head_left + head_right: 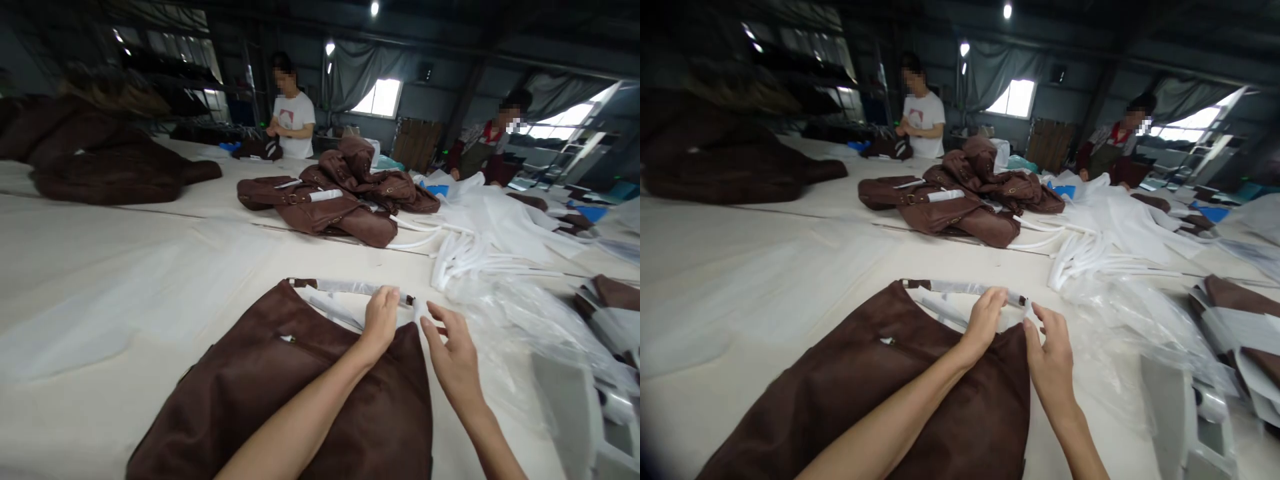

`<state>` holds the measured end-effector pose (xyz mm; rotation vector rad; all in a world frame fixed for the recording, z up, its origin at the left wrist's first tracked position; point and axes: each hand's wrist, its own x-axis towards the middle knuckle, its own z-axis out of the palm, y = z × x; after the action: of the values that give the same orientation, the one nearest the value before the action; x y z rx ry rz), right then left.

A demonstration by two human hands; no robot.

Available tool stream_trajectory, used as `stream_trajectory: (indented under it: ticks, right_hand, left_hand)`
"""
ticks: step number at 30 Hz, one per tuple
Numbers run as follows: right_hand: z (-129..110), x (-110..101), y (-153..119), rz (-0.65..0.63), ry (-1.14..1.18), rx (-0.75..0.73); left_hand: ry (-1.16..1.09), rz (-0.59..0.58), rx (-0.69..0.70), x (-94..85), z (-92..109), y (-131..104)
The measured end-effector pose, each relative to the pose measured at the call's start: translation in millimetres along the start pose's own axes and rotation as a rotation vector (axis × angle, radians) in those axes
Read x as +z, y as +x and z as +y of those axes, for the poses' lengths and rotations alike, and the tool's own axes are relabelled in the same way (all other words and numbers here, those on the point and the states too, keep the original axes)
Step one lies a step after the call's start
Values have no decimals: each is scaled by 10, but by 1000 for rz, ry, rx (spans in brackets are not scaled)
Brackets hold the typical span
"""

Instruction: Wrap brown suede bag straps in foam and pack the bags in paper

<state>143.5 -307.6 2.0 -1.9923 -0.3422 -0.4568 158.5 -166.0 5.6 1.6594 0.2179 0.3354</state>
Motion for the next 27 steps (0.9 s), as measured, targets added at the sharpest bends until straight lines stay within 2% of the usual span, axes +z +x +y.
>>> stream_trajectory:
  ticks: [2, 4, 6, 8, 10, 13, 16, 19, 22, 27]
  right_hand:
    - [-223, 88, -54, -114, -42, -188]
    - [-391, 245, -118, -243, -51, -298]
    - [-481, 429, -157, -358, -54, -341]
    - [-506, 598, -135, -423, -84, -359]
    - [-496, 739, -38, -452, -152, -377]
    - [-466, 946, 192, -509, -360, -385]
    - [-441, 1201, 398, -582, -553, -374]
    - [-414, 1466, 517, -594, -600, -366]
    - [-383, 1637, 585, -591, -629, -353]
    - [-391, 1644, 668, -502, -627, -355]
  left_hand:
    - [91, -26, 36, -85, 165, 131]
    - [199, -73, 46, -233, 327, 331]
    - [328, -123, 31, -468, 439, 567]
    - [481, -135, -16, -796, 464, 782]
    - [641, -109, -96, -1188, 401, 922]
    - [842, -94, -250, -1767, 203, 958]
    - [963, -135, -375, -2168, -6, 867]
    - [1012, -167, -404, -2356, -146, 780]
    - [994, -164, -383, -2424, -199, 744]
    - [788, -147, -288, -2480, -143, 676]
